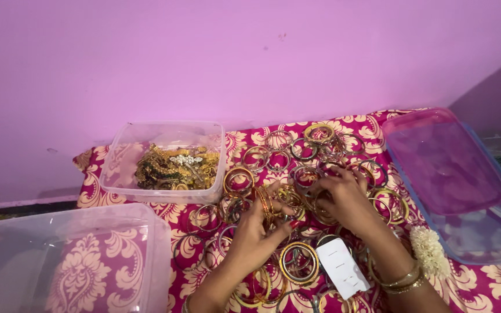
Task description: The person sits at a bed covered with many bangles and jewelry pieces. They pick up bangles one at a time, sort and stack them into groups on the cloth, and place necklace-style jewelry pieces into a plastic storage container.
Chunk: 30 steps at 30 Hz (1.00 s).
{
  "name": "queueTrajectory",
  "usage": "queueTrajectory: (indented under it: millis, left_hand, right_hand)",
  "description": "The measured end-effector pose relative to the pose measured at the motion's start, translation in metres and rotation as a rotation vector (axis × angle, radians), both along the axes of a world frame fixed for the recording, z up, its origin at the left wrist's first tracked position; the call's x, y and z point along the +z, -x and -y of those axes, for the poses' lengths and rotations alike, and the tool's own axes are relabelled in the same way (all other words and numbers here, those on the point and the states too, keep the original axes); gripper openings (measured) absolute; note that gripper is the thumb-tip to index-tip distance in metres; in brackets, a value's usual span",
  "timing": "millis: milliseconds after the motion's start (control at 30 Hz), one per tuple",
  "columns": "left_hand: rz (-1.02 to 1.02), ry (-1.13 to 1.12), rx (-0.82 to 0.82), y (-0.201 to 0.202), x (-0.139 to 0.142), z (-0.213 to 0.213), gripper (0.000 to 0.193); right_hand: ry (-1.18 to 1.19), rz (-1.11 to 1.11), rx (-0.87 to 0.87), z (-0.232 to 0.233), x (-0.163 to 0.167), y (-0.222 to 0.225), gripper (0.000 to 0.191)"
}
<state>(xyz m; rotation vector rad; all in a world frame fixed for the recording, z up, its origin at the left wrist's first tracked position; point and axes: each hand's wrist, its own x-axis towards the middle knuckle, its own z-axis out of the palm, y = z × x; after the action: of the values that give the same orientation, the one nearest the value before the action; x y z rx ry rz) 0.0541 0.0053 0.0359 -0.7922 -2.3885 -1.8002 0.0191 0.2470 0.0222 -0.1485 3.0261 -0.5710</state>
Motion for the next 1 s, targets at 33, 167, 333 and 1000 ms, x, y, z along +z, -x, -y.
queueTrajectory:
  millis: [33,167,333,1000]
  left_hand:
    - [0.139,0.070,0.024,0.000,0.000,0.000,0.068]
    - [0.439,0.219,0.067,0.000,-0.004,0.001,0.078]
    - [0.007,0.011,0.002,0.001,-0.007,0.001,0.071]
    - [0.185,-0.141,-0.049,-0.003,0.011,-0.003,0.080]
  right_hand:
    - [-0.008,-0.012,0.023,-0.001,-0.001,-0.001,0.037]
    - [-0.043,-0.051,0.095,-0.010,-0.004,-0.003,0.043]
    - [-0.004,-0.010,0.082,-0.013,0.002,-0.002,0.027]
    - [-0.174,-0.365,0.167,0.027,0.015,-0.023,0.026]
